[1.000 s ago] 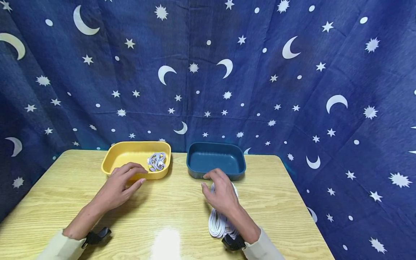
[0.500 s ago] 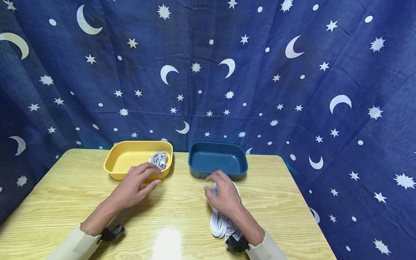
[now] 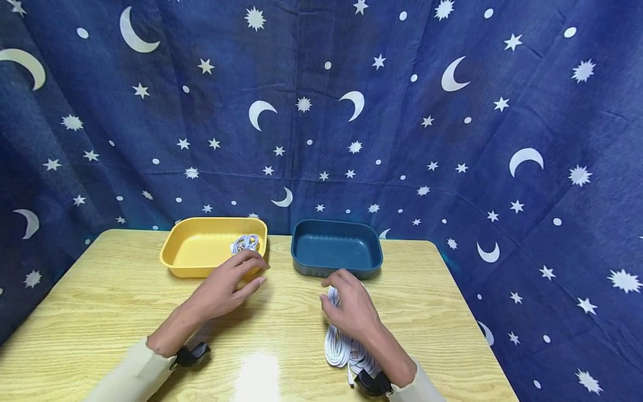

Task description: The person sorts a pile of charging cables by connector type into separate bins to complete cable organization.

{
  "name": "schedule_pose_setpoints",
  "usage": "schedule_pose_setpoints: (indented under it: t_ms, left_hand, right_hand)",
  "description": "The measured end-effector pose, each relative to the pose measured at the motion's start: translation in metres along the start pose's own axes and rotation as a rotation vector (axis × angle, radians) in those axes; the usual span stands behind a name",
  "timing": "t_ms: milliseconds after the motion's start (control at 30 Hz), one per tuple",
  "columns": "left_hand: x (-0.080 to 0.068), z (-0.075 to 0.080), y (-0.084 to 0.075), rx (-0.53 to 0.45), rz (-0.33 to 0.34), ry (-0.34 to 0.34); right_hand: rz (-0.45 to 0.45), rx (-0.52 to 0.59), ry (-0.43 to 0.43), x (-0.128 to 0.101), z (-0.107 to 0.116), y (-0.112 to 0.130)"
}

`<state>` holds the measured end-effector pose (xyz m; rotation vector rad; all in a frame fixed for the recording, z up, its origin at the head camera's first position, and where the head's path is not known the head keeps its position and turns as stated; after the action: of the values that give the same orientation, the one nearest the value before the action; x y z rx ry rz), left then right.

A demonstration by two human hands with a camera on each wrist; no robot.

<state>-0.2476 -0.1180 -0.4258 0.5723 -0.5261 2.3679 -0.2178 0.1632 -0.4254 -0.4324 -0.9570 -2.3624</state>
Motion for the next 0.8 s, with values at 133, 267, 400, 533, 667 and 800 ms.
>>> schedule_pose_setpoints:
  t_ms: [133,267,400,533,667,800]
  left_hand:
    - [0.006,-0.004,-0.003,-0.022,0.01,0.012]
    - [0.011,-0.009,-0.005,-0.026,0.019,0.028]
    - [0.016,-0.014,-0.006,-0.025,0.022,0.038]
    - [0.021,-0.019,-0.007,-0.022,0.012,0.042]
    - [0.024,-0.024,-0.008,-0.018,0.001,0.025]
    - [0.027,-0.026,-0.009,-0.011,-0.003,0.02]
  right_hand:
    - [-0.016,-0.007,0.02,-0.006,0.001,-0.002]
    - [-0.018,-0.009,0.032,-0.012,0.001,-0.005]
    - [0.0,-0.002,0.033,-0.015,0.003,-0.009]
    - [0.018,-0.006,0.046,-0.017,0.006,-0.012]
    - [0.029,-0.021,0.068,-0.02,0.008,-0.016]
    - [0.043,-0.018,0.082,-0.021,0.009,-0.016]
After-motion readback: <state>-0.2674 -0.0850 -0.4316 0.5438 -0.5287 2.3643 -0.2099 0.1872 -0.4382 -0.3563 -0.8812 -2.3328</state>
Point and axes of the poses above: each hand's wrist, its own x-axis towards the middle knuckle, its own z-axis out of the back of the hand, y = z × x, the point moved 5 cm from there along x, towards the middle knuckle, and after that the axes turned 11 degrees about x, right-handed, at the moved point
